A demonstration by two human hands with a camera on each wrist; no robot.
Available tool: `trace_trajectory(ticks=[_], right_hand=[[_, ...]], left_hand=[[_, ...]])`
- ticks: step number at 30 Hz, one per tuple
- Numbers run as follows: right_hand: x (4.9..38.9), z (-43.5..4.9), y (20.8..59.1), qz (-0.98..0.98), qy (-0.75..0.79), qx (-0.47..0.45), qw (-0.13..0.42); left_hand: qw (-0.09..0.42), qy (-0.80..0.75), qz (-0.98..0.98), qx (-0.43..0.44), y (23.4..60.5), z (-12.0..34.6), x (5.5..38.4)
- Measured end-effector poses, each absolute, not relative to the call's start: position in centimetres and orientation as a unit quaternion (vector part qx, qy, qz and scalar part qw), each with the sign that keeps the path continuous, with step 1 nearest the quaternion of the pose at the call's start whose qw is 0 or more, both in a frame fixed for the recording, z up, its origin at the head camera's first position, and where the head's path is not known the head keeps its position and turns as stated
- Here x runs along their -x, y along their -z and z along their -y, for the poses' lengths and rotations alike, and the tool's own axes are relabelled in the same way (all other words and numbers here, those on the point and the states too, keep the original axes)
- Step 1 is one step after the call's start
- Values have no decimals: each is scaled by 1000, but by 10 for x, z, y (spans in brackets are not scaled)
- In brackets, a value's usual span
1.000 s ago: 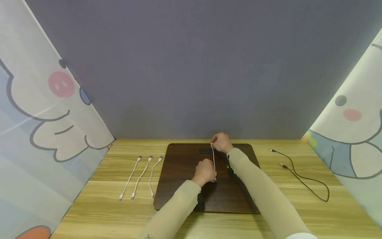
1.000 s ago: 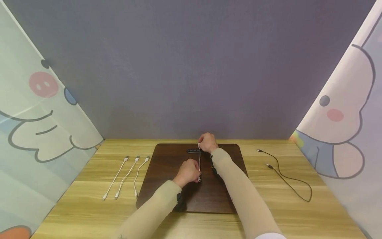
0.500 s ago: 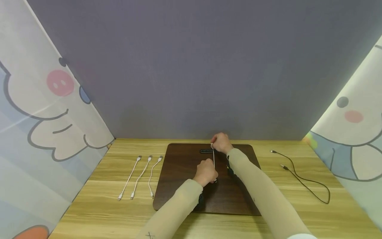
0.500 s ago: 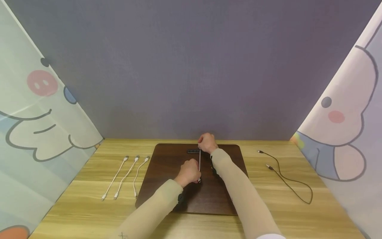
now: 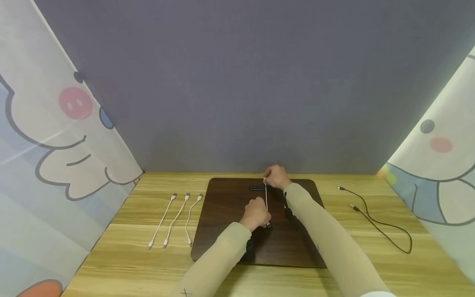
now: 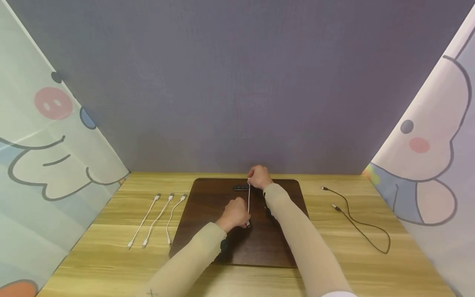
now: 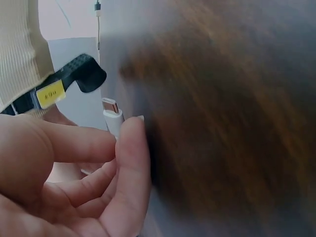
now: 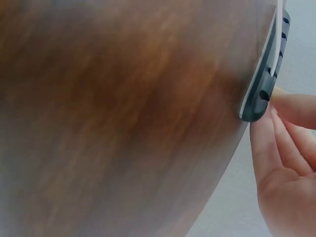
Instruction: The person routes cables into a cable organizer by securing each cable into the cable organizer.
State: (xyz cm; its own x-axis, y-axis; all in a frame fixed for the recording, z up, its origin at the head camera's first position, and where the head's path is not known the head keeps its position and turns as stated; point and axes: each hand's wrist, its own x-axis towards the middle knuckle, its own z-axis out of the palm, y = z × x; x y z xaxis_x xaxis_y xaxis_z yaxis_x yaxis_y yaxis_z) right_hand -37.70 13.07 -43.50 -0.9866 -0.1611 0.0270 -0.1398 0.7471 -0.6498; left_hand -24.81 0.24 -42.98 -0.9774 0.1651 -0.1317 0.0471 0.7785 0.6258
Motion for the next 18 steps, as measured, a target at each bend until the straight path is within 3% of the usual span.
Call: trace_trajectory(ticks=[18], right_hand=[[370,-131,431,-951,282,119,48]], left_hand=[[90,-358,-927,-66,432,1,237]])
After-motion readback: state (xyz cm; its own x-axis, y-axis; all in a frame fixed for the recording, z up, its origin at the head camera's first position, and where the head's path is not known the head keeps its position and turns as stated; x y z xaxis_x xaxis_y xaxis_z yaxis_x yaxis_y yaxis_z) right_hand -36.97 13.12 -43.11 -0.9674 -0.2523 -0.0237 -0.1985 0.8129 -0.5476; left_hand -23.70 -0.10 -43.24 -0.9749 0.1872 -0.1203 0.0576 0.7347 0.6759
